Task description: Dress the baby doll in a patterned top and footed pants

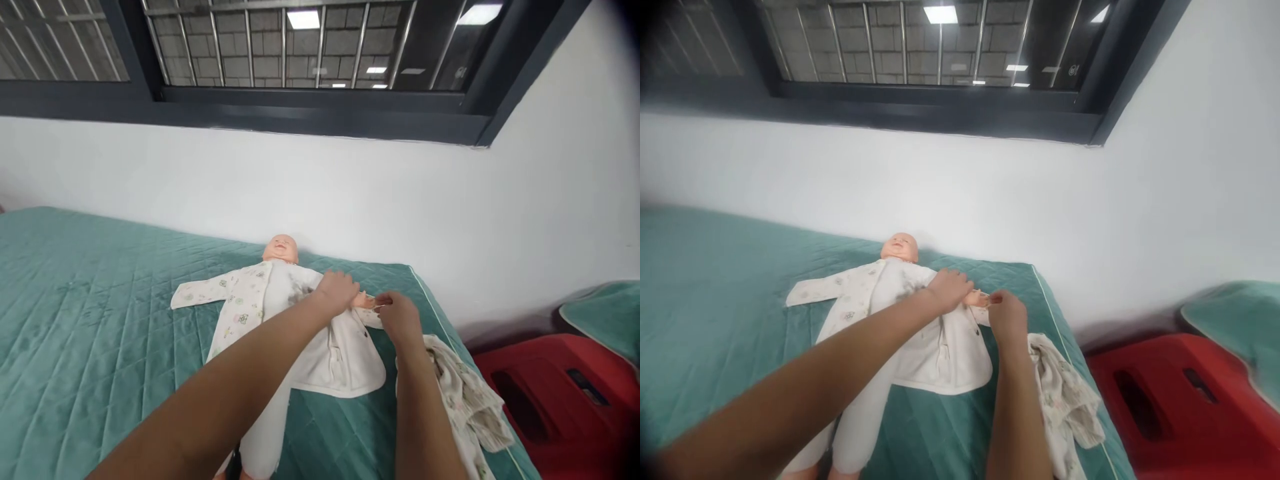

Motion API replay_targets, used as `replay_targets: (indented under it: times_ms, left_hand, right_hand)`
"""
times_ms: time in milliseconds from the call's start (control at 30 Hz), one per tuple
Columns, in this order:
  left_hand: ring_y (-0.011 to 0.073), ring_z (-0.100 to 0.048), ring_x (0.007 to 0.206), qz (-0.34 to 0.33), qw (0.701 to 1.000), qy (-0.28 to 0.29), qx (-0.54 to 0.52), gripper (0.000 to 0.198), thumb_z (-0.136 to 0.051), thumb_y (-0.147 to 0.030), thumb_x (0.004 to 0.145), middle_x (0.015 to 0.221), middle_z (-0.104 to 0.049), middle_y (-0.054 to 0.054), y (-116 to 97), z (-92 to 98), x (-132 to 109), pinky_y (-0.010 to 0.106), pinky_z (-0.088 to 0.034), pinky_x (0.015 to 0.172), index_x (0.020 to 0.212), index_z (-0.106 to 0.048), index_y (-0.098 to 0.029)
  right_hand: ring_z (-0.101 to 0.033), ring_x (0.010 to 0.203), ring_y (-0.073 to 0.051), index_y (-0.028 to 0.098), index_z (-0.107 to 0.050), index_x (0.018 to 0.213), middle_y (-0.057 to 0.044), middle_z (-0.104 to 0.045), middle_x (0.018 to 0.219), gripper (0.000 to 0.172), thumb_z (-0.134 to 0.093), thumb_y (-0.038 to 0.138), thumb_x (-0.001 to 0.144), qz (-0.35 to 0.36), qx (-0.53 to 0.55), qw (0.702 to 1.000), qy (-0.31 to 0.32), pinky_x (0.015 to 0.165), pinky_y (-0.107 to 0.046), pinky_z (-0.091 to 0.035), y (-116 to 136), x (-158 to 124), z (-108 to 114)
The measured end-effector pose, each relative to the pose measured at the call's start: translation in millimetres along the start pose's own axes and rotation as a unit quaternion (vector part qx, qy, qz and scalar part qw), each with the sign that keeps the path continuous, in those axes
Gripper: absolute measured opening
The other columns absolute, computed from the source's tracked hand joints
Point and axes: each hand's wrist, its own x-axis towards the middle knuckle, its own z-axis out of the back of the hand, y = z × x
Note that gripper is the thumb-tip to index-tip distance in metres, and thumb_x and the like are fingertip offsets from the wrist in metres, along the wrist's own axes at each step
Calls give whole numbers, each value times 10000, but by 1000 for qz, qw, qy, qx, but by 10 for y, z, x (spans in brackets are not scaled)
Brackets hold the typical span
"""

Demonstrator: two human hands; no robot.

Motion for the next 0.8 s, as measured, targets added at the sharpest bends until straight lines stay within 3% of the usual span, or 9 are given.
replay_targets:
  times_ms: [200,333,400,600,800]
  left_hand:
    - [260,-636,959,-12,1000,-13,1,273,-526,-103,830,1042,-678,92,241,81,-133,383,-431,831,1076,-605,-190]
    - [239,-648,935,-6,1000,-21,0,246,-532,-116,832,1004,-682,63,280,73,-165,362,-411,859,1047,-621,-194]
    - [233,-649,946,-2,1000,-25,0,239,-536,-136,840,1002,-680,55,275,54,-174,354,-397,882,1057,-624,-184]
    - [267,-638,941,-8,1000,-17,1,248,-647,-208,781,992,-699,102,238,-57,-188,388,-393,870,1029,-654,-193]
    - [264,-628,936,3,1000,-16,0,217,-602,-185,811,1001,-708,104,214,-130,-192,386,-372,850,1017,-669,-188]
  right_hand:
    - [-627,707,-224,226,-639,598,-55,-689,662,73,-629,180,654,44,17,997,68,620,-294,-344,111,-54,-200]
    - [-556,568,-185,227,-627,541,-13,-618,537,165,-725,330,624,58,44,991,111,564,-288,-303,136,-107,-186]
    - [-494,521,-158,221,-581,503,12,-550,474,197,-696,326,624,43,62,993,96,540,-281,-282,93,-90,-148]
    - [-386,549,-135,232,-419,525,39,-442,494,182,-542,296,643,-28,167,985,-32,509,-270,-262,-55,-7,-109]
    - [-450,520,-171,266,-365,639,35,-415,517,238,-509,452,677,-45,341,939,-24,497,-314,-390,12,-51,-65]
